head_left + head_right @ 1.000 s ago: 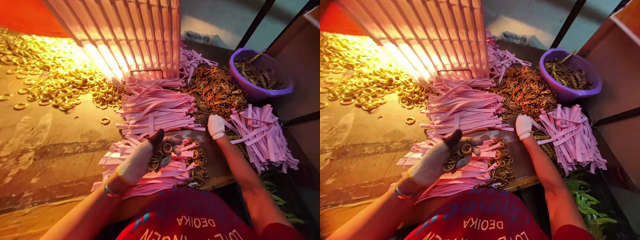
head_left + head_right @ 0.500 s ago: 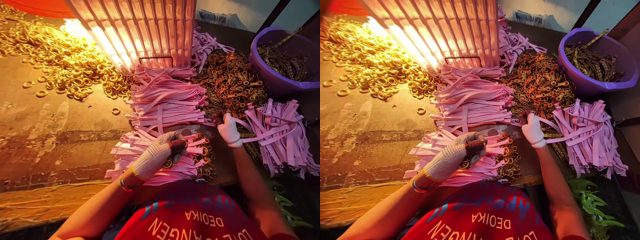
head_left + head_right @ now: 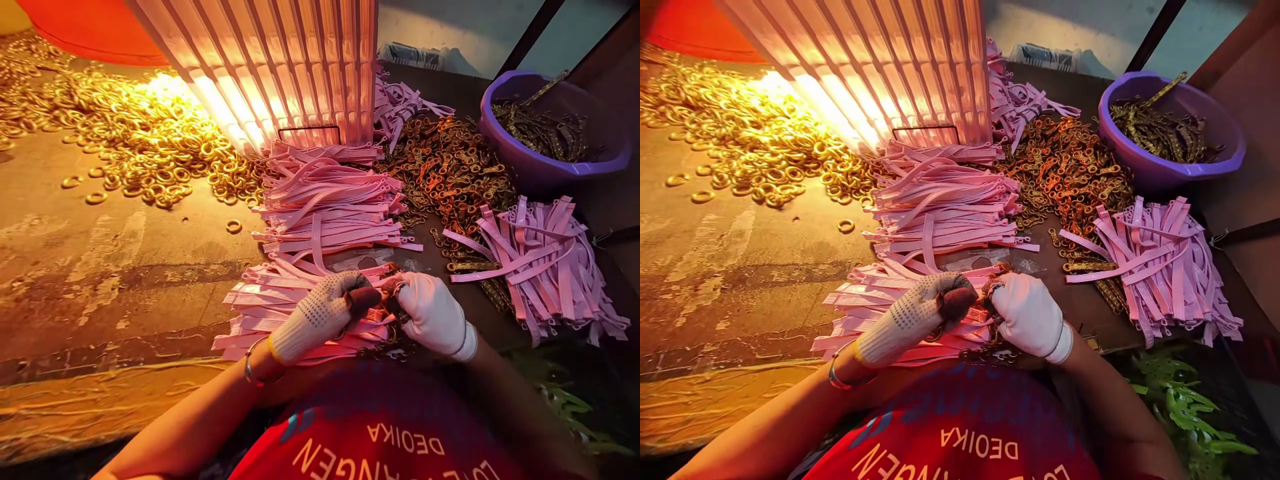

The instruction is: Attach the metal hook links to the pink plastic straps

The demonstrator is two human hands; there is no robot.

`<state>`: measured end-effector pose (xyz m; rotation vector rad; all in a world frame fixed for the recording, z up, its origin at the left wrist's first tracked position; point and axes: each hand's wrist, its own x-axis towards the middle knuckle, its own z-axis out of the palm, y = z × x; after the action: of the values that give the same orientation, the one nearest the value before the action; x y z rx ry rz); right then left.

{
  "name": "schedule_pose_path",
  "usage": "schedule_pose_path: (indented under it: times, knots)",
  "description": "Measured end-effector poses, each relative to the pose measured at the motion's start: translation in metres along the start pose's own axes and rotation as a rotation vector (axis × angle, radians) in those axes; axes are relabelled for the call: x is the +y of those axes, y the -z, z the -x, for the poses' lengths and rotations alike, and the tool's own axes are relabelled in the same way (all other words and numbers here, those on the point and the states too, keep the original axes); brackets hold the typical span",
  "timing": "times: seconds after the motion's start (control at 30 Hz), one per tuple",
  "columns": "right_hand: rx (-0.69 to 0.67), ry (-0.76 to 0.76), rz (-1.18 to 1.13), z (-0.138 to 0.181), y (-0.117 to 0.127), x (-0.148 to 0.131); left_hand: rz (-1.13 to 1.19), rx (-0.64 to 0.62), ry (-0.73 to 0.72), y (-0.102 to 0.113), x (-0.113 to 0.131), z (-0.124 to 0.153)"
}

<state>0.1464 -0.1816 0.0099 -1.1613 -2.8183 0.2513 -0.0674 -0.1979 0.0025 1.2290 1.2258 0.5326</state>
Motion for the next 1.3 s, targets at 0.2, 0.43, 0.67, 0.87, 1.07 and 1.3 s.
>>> schedule_pose_path:
  times: [0.2,0.43,0.67,0.87,1.07,1.3]
  knots:
    - [0.001,-0.039,-0.074,0.004,-0.001,-0.011,-0.006,-0.007,-0.127,-0.003,0.007,0.006]
    - [0.205,-0.34,-0.286,0.008,-0.016,-0.02,0.443,-0.067,0.04,-0.008,0.022,-0.016]
    - [0.378,-0.608,-0.219,-0.047,-0.043,0.067,0.073,0.045,-0.033,0.018,0.03,-0.074]
    - [0.323,-0.642,-0.2,-0.083,-0.055,0.088,-0.203,0.289,-0.167,0.023,0.018,-0.09]
    - [0.535,-0.356,-0.705,-0.051,-0.041,0.043,-0.24,0.271,-0.35,0.017,0.016,-0.087]
    - [0.336,-0.238,-0.471,-0.018,-0.001,0.014,0.297,-0.034,0.017,0.023,0.018,-0.044]
